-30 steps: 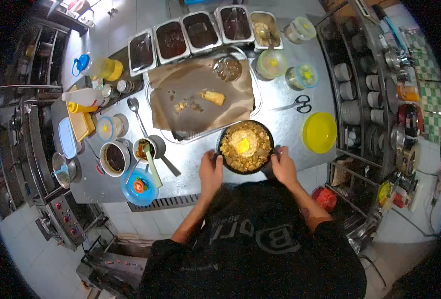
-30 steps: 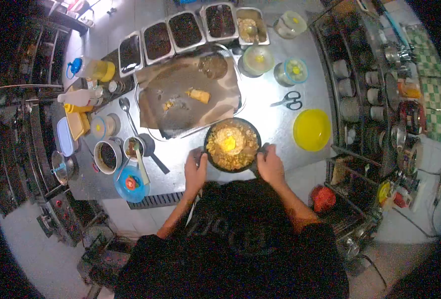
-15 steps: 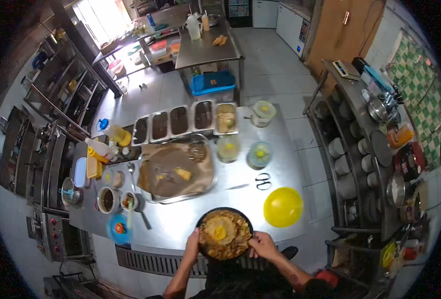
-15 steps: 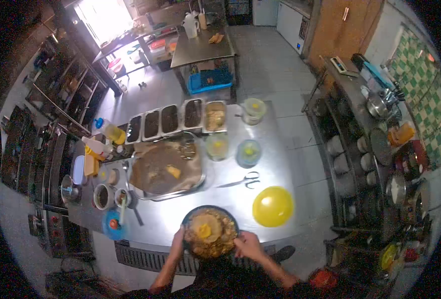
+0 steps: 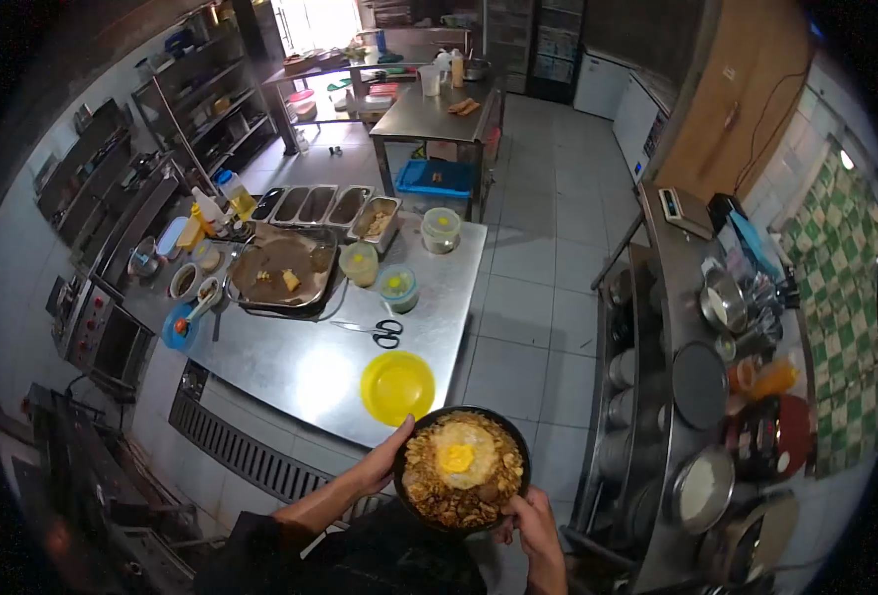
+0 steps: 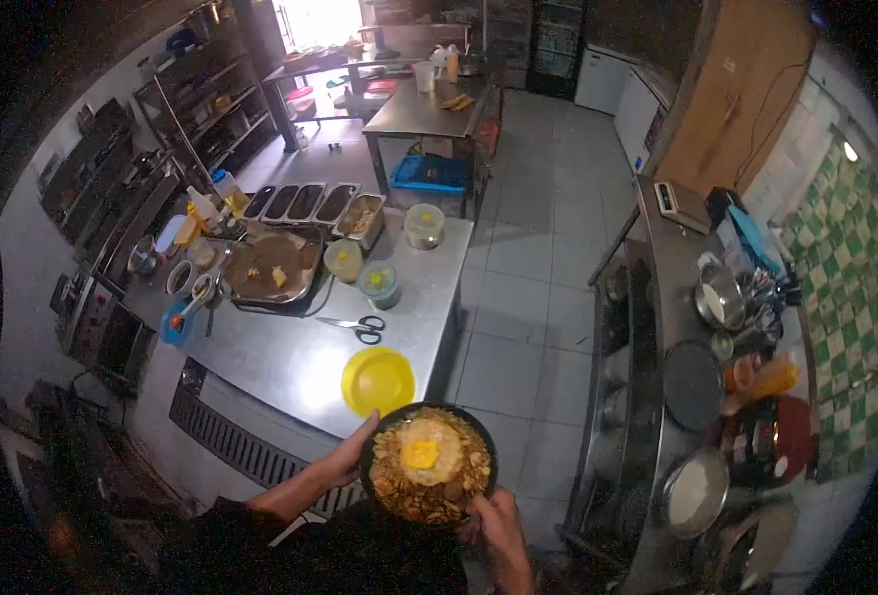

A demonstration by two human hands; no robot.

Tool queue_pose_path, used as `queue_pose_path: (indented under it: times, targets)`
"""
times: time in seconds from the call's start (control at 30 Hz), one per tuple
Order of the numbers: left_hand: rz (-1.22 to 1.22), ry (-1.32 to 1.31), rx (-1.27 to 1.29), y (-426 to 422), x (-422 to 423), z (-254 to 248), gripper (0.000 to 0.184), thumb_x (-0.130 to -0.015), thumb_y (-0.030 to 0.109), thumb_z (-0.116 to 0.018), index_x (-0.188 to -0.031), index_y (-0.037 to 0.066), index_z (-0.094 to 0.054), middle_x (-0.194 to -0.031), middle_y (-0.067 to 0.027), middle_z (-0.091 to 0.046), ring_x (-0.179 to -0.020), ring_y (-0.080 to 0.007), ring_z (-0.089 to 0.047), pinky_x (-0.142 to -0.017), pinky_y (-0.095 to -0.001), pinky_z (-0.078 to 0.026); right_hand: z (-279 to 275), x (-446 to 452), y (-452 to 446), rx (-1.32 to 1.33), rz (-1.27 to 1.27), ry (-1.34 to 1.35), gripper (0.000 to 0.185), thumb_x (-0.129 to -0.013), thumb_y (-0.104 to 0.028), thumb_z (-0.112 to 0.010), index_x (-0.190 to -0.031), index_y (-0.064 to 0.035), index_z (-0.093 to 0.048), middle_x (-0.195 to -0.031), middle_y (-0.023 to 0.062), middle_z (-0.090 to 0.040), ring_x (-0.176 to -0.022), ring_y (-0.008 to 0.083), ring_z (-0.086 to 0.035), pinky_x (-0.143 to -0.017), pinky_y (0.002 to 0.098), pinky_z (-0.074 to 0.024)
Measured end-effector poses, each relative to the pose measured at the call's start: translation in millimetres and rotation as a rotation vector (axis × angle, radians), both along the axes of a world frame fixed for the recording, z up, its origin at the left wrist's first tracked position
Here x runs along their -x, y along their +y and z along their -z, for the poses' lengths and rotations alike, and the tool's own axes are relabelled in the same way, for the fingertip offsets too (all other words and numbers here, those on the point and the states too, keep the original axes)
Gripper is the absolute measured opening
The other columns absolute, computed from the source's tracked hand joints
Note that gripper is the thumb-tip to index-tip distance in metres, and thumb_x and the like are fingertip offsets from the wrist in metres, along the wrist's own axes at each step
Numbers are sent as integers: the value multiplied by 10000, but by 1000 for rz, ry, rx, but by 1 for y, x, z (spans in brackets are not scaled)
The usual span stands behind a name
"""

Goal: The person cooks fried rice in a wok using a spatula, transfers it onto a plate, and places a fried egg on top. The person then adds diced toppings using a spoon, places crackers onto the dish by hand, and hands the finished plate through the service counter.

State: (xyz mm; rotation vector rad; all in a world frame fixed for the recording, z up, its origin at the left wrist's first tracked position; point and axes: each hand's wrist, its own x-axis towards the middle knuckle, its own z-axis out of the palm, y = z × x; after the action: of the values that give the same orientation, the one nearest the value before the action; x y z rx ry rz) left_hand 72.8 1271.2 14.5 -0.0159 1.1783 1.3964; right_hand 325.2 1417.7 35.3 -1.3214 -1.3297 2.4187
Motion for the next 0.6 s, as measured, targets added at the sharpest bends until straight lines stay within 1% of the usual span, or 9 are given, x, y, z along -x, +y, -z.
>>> queue_pose_path:
  times: [0.2, 0.23, 0.27, 0.33, 0.37, 0.4, 0.47, 0.5, 0.6]
  targets:
    - [-29, -255, 116, 160, -31, 11, 791, -1000, 685, -366, -1420, 27, -497, -1432, -123, -547, -1307, -222, -508, -1102, -416, -410, 33, -49, 104, -24, 233, -251, 156, -906, -128, -549, -978, -4, -486, -597, 86, -446, -447, 294, -567, -417, 437, -489]
    - [-12, -257, 234, 196, -30, -41, 793, -990, 696, -376, -1440, 52, -487, -1424, -119, -548, -1301, -246, -511, -1117, -448, -384, 36, -53, 124, -15, 258, -298, 188, -909, -143, -550, -1025, -22, -466, -595, 74, -409, -449, 299, -553, -435, 452, -496]
    - [-18, -276, 230, 224, -31, -30, 793, -990, 696, -376, -1440, 52, -487, -1424, -119, -548, -1301, -246, -511, -1117, -448, -384, 33, -53, 145, -5, 283, -345, 225, -913, -159, -551, -1072, -39, -445, -592, 61, -373, -450, 304, -538, -454, 466, -503]
    - [63, -324, -94, 287, -19, 7, 768, -994, 689, -367, -1454, 87, -485, -1424, -121, -543, -1295, -270, -510, -1116, -451, -381, 24, -40, 193, -2, 473, -267, 325, -918, -175, -558, -1155, -58, -367, -609, 56, -356, -431, 293, -515, -464, 482, -522]
    - [99, -387, -284, 321, -9, 27, 594, -1018, 541, -498, -1428, 112, -503, -1353, -140, -573, -1202, -241, -561, -1028, -420, -458, 20, -34, 218, -9, 542, -251, 361, -920, -180, -560, -1182, -64, -342, -615, 54, -351, -424, 289, -508, -467, 488, -528]
    - [102, -436, -293, 353, -6, 53, 594, -1018, 541, -498, -1428, 112, -503, -1353, -140, -573, -1202, -241, -561, -1028, -420, -458, 22, -40, 244, -4, 582, -272, 411, -919, -180, -561, -1214, -80, -293, -631, 59, -371, -418, 284, -509, -475, 498, -536]
    - [124, 3, -169, 422, 9, 108, 460, -988, 288, -650, -1391, 115, -510, -1269, -150, -586, -1055, -175, -601, -889, -352, -512, 6, -28, 311, -39, 604, -302, 464, -919, -180, -562, -1247, -96, -245, -647, 64, -391, -412, 280, -510, -482, 508, -544]
    - [135, -28, -196, 454, 25, 121, 487, -924, 59, -670, -1375, 103, -492, -1239, -137, -577, -953, -124, -601, -798, -300, -509, -7, -17, 337, -132, 591, -278, 395, -923, -195, -566, -1204, -91, -308, -640, 63, -391, -406, 277, -513, -493, 505, -552]
    - [159, 184, -245, 529, 80, 68, 508, -910, 21, -609, -1394, 88, -470, -1237, -140, -584, -953, -139, -605, -789, -294, -503, 2, 4, 427, -200, 632, -309, 233, -941, -287, -595, -1002, -95, -480, -630, 70, -428, -403, 271, -532, -532, 500, -576]
